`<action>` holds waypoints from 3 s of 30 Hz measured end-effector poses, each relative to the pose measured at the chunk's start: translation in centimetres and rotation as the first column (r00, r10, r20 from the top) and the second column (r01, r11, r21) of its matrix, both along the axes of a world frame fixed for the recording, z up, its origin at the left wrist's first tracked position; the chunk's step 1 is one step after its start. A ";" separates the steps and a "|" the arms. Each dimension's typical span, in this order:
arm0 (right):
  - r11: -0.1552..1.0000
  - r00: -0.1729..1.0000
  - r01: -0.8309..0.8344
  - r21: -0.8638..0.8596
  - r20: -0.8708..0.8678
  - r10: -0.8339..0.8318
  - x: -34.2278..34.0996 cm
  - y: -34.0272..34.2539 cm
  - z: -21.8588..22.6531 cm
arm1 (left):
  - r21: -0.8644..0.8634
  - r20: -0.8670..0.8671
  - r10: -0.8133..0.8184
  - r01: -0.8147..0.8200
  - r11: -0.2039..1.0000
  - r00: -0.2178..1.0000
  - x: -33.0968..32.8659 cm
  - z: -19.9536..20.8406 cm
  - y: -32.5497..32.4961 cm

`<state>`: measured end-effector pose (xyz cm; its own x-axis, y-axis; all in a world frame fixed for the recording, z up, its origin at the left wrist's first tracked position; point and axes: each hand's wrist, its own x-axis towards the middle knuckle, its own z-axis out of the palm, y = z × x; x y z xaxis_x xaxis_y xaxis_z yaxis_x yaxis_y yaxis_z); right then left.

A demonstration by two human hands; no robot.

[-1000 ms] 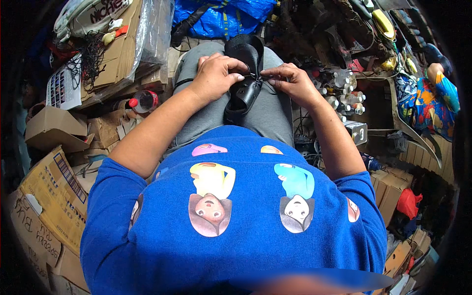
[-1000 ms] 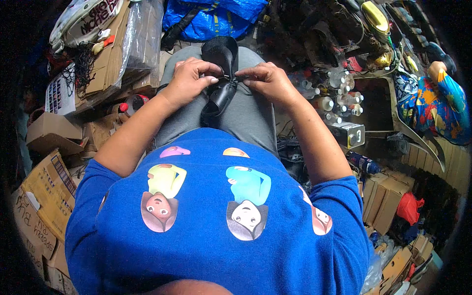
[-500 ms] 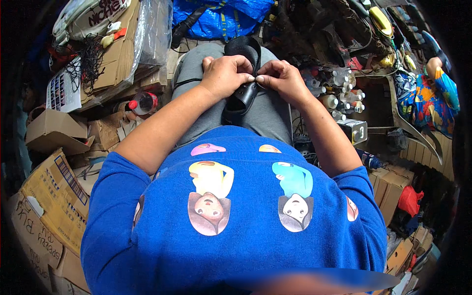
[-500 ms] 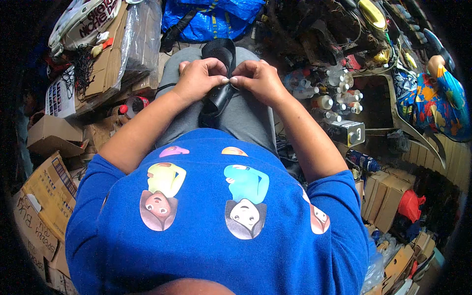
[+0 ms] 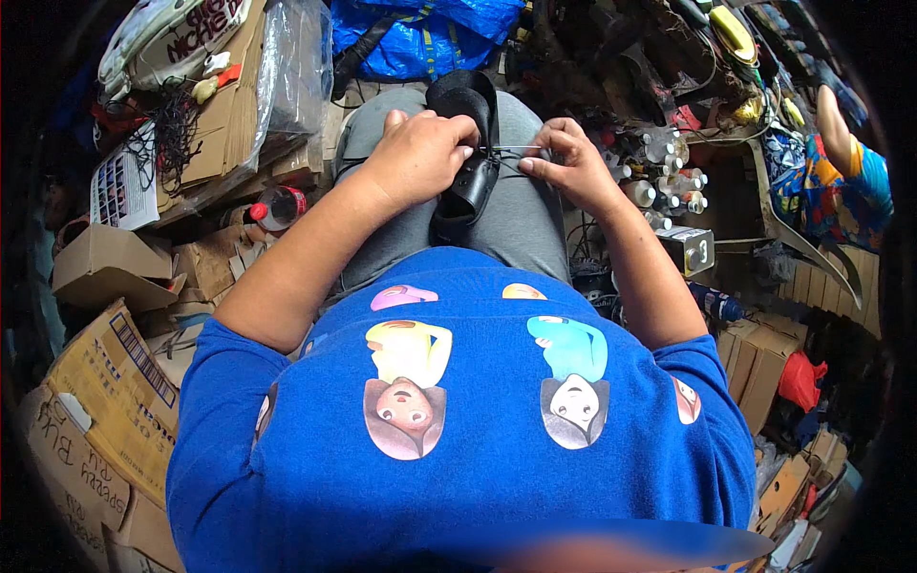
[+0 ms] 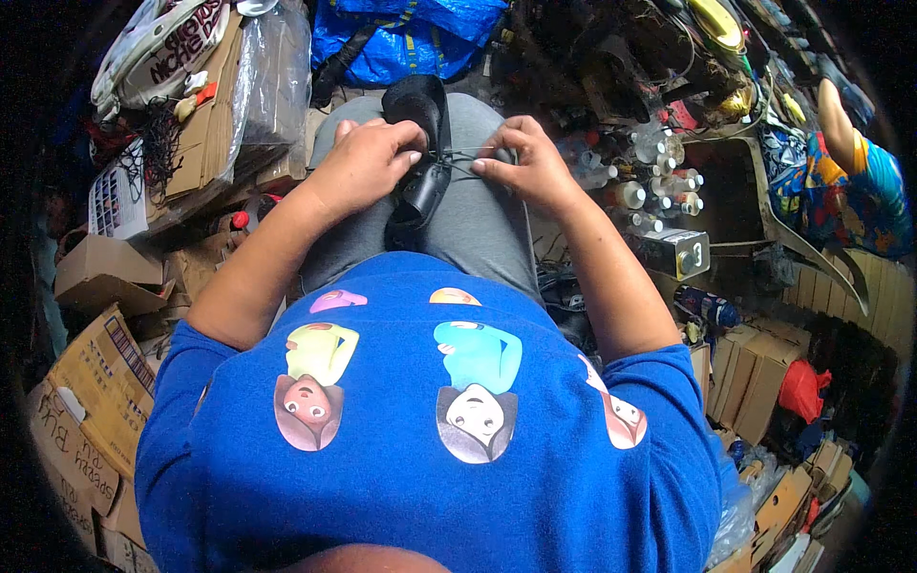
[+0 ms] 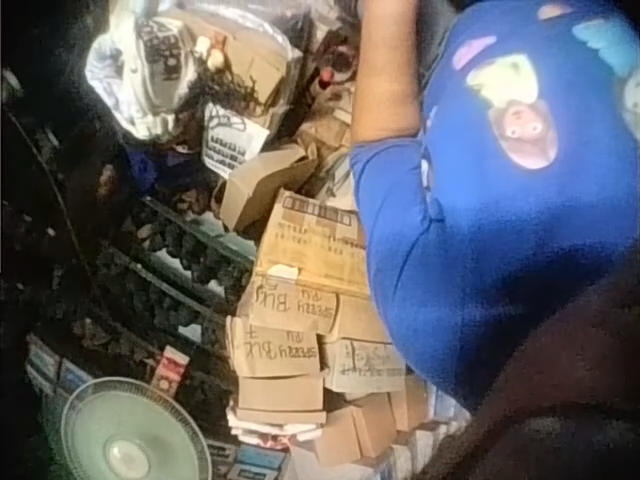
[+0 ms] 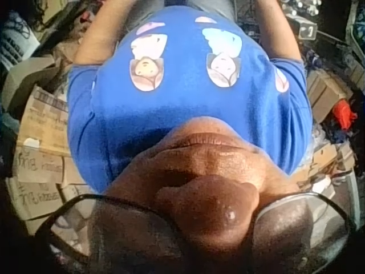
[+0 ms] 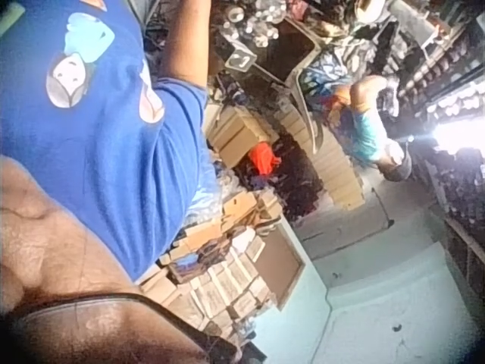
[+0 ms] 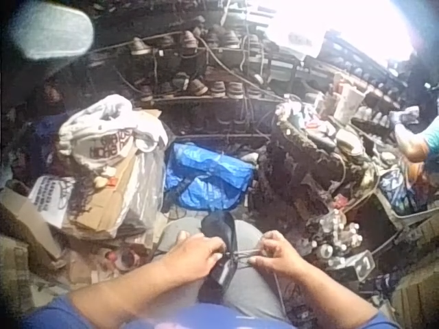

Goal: Threading laces through the eyelets of a black leather shoe component.

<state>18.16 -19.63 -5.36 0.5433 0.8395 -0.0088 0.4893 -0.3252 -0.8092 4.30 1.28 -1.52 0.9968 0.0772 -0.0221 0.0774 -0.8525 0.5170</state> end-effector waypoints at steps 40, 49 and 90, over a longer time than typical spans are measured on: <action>0.667 0.518 0.498 0.554 -0.807 0.284 2.6 2.4 7.0 | -0.859 0.356 0.215 0.227 0.459 0.910 -3.3 7.4 5.3; 0.914 0.998 0.016 -0.406 -0.047 -0.038 3.3 -7.8 3.9 | -0.049 0.033 0.051 -0.049 0.998 0.998 -8.8 4.5 11.7; 0.999 0.892 0.029 0.015 -0.452 -0.019 1.1 -1.0 2.8 | -0.708 -0.139 0.384 -0.363 0.606 0.913 -9.4 0.6 11.6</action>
